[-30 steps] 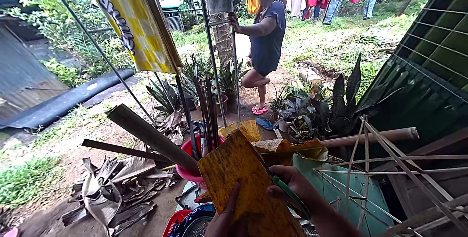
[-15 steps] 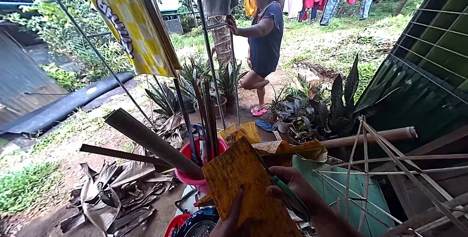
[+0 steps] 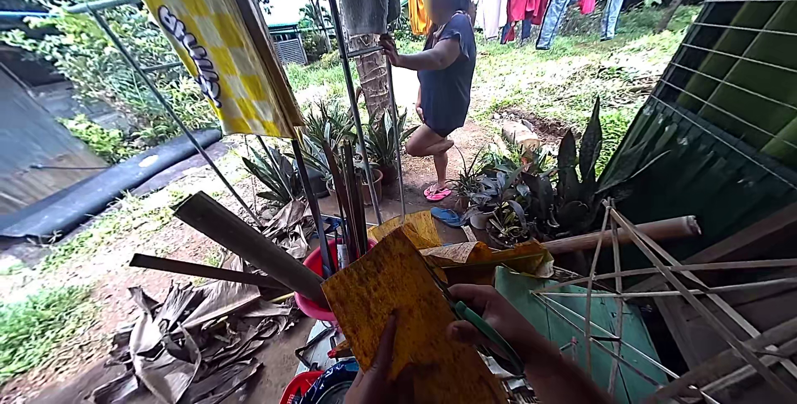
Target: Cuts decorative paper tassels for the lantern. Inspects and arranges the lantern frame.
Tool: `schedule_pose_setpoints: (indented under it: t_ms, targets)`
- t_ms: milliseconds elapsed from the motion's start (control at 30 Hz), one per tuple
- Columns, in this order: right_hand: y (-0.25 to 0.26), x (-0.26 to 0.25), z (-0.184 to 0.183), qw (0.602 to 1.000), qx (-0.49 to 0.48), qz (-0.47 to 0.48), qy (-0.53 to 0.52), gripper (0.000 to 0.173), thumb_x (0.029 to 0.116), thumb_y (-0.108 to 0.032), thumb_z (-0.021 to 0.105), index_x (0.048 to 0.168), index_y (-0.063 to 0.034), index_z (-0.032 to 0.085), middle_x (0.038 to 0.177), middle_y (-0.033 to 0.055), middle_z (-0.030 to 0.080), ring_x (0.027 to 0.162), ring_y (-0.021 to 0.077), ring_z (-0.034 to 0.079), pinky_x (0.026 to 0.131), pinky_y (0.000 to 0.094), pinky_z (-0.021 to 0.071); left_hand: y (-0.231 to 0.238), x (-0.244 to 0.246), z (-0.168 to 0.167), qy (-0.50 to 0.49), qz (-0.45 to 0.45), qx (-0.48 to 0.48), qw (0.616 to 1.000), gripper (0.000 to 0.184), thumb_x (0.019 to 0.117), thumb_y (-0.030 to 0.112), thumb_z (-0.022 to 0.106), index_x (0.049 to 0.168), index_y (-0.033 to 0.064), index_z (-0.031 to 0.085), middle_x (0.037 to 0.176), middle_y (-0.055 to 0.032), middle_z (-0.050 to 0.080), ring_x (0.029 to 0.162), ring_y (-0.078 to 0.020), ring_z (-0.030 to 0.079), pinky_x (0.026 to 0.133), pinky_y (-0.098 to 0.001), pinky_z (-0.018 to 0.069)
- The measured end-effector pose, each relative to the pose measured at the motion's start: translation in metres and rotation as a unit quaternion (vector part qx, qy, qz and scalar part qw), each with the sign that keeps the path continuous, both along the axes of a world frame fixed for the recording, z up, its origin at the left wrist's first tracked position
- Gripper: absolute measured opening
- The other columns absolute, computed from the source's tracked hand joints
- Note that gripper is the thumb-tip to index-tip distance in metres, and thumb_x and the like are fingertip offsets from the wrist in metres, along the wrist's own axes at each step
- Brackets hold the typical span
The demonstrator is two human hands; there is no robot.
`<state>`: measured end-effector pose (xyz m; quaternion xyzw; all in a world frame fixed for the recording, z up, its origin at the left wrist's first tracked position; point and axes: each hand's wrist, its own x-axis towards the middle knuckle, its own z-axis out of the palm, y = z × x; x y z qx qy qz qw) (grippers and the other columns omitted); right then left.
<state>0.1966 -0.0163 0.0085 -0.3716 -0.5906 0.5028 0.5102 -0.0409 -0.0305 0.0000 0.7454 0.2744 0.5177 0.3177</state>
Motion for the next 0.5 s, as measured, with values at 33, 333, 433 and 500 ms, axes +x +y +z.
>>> schedule_pose_setpoints:
  t_ms: [33, 333, 433, 500]
  targets:
    - [0.000, 0.002, 0.000, 1.000, -0.005, 0.024, -0.008, 0.052, 0.0832, -0.052, 0.081, 0.111, -0.0094, 0.068, 0.086, -0.0078, 0.067, 0.071, -0.0016, 0.062, 0.063, 0.0171, 0.0541, 0.003, 0.000, 0.002, -0.010, 0.017, 0.005, 1.000, 0.061, 0.0930, -0.004, 0.063, 0.150, -0.0097, 0.041, 0.148, -0.0178, 0.054, 0.128, -0.0094, 0.059, 0.105, -0.0265, 0.0513]
    - [-0.003, 0.027, -0.015, 0.997, -0.029, 0.058, -0.039, 0.066, 0.0823, -0.053, 0.081, 0.129, -0.0105, 0.065, 0.083, -0.0087, 0.063, 0.065, -0.0028, 0.056, 0.058, 0.0144, 0.0487, 0.056, -0.009, 0.037, -0.063, 0.195, 0.100, 0.974, 0.069, 0.0900, -0.004, 0.066, 0.151, -0.0114, 0.036, 0.152, -0.0184, 0.049, 0.123, -0.0016, 0.061, 0.097, -0.0165, 0.0537]
    - [-0.010, 0.038, -0.013, 0.994, -0.013, -0.036, -0.107, 0.073, 0.0759, -0.059, 0.083, 0.129, -0.0119, 0.067, 0.086, -0.0090, 0.064, 0.065, -0.0035, 0.056, 0.057, 0.0142, 0.0489, 0.059, -0.013, 0.046, -0.065, 0.224, 0.108, 0.966, 0.070, 0.0912, -0.003, 0.065, 0.153, -0.0097, 0.034, 0.152, -0.0186, 0.049, 0.122, -0.0042, 0.062, 0.097, -0.0191, 0.0544]
    - [-0.016, 0.044, -0.009, 0.980, 0.000, -0.096, -0.172, 0.078, 0.0722, -0.064, 0.083, 0.129, -0.0126, 0.068, 0.095, -0.0075, 0.066, 0.071, -0.0040, 0.057, 0.061, 0.0135, 0.0500, 0.059, -0.014, 0.052, -0.083, 0.227, 0.103, 0.965, 0.071, 0.0922, -0.004, 0.065, 0.155, -0.0064, 0.032, 0.154, -0.0153, 0.048, 0.121, -0.0044, 0.063, 0.096, -0.0201, 0.0563]
